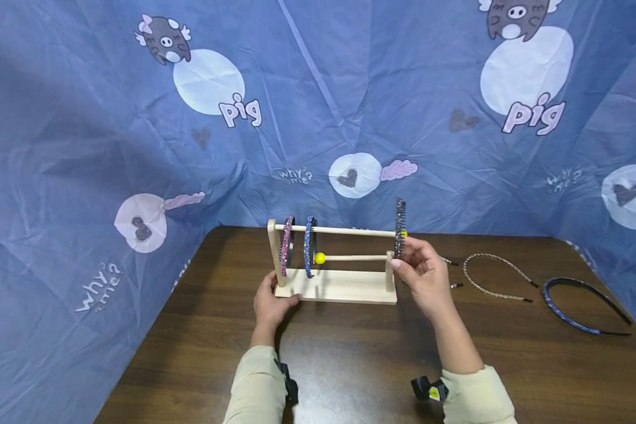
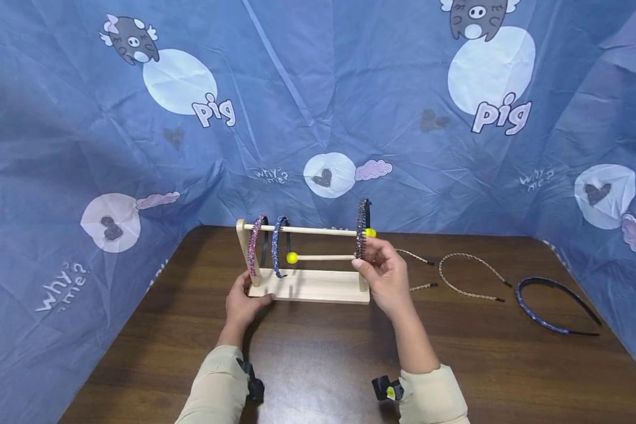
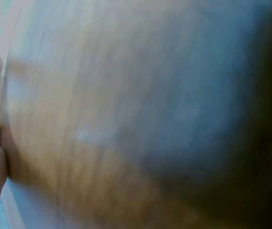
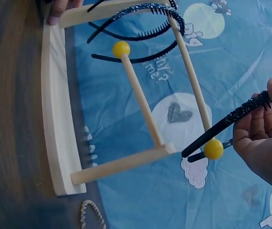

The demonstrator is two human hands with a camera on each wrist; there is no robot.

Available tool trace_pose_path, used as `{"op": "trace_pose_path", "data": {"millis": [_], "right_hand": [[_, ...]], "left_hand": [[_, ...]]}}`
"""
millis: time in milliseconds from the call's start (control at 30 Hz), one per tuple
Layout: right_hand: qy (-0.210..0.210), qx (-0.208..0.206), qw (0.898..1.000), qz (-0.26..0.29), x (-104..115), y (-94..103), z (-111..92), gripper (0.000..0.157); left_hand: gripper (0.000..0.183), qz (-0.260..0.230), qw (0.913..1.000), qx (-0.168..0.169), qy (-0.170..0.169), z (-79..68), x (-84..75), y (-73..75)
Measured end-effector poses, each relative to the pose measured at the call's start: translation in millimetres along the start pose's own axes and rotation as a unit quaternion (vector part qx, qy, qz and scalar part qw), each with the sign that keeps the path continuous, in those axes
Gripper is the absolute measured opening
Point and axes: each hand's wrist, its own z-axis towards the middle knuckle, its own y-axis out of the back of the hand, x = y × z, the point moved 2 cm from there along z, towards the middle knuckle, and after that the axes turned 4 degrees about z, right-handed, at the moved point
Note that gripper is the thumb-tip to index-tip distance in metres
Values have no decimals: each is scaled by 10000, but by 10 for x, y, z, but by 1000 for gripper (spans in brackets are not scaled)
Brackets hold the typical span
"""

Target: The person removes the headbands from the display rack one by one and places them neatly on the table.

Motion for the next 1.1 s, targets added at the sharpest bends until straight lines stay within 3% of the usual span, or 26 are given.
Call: {"op": "trace_pose_path", "data": {"millis": [433, 833, 1100], "right_hand": [[162, -346, 9991, 155, 35, 230, -254, 39], [-180, -358, 9992, -61, -37, 235, -510, 37], [-315, -411, 9985, -173, -60, 287, -663, 34]], "left_hand": [[78, -15, 9999, 52, 115, -53, -21, -24], [75, -40, 9998, -48, -207, -31, -26, 12], [75, -15, 10000, 7, -2, -11, -12, -18]]}}
